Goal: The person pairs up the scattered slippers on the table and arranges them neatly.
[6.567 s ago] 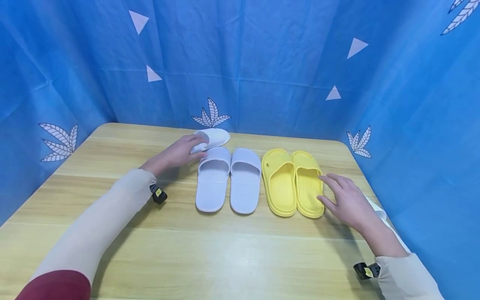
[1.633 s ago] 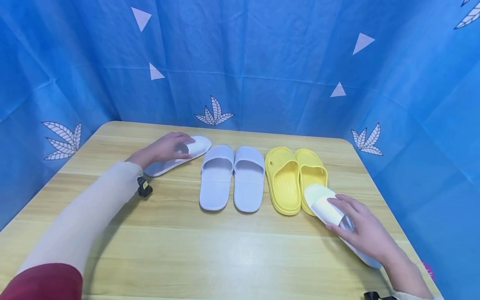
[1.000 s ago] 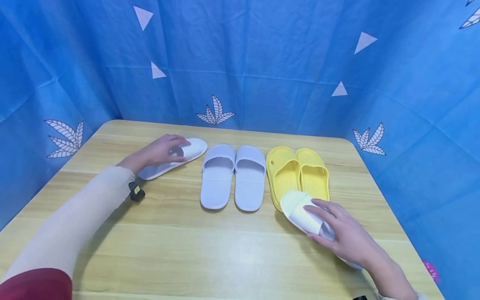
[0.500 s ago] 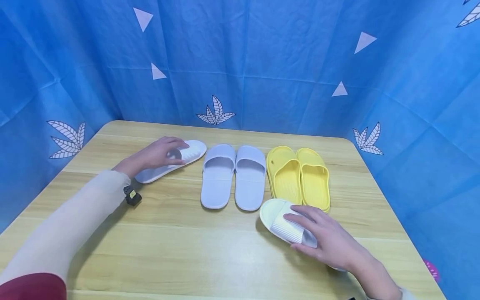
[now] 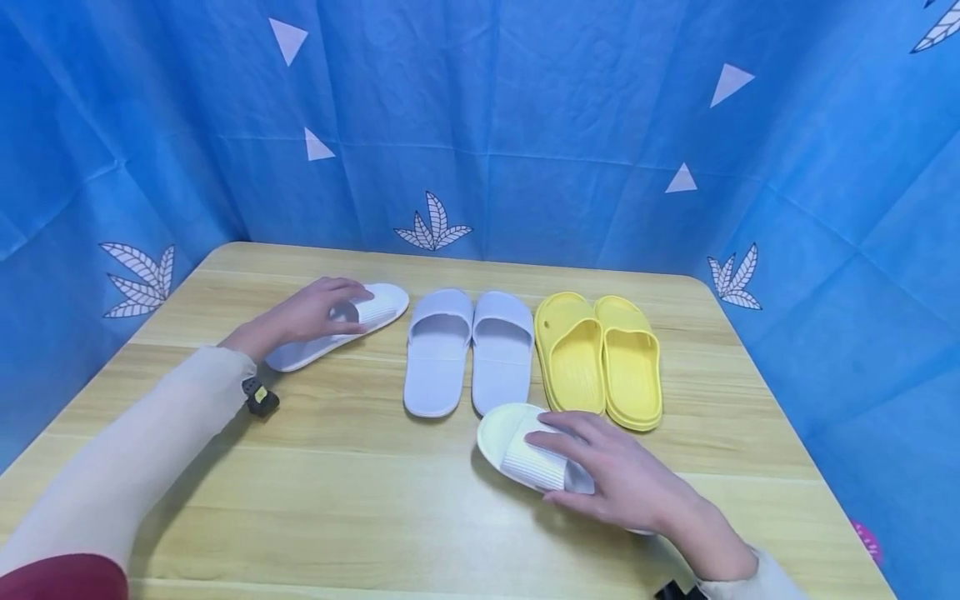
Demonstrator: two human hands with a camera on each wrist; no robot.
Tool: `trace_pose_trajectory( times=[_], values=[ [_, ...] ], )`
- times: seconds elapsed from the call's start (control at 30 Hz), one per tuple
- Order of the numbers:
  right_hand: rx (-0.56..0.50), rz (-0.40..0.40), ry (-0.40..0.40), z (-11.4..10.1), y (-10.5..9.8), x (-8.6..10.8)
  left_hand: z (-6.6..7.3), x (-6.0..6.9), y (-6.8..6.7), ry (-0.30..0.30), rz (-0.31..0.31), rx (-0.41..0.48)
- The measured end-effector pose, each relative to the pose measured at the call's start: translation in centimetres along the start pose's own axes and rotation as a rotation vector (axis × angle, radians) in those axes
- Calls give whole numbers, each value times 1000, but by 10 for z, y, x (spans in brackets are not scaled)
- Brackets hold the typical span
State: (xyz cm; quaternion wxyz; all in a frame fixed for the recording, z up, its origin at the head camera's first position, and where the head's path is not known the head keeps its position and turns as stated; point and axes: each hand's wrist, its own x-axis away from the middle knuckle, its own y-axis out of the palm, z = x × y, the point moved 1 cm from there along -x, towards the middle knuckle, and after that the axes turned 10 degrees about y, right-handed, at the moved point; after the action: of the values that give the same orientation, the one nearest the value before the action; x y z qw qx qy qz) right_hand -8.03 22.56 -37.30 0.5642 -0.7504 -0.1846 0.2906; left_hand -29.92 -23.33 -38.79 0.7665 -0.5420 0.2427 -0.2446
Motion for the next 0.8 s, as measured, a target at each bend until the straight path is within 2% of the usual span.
trace_pose_trajectory(
  times=[0.17,0.53,0.8],
  values=[
    [2,-22,-46,-8,4,-12,-3,2,2,9,12,-6],
    [-2,-2,-176,-26,15,-39,-6,8,4,7,21,-12],
    [-11,-19,-219,-35,22,-55,-7,17,0,-1,27,-12]
  ],
)
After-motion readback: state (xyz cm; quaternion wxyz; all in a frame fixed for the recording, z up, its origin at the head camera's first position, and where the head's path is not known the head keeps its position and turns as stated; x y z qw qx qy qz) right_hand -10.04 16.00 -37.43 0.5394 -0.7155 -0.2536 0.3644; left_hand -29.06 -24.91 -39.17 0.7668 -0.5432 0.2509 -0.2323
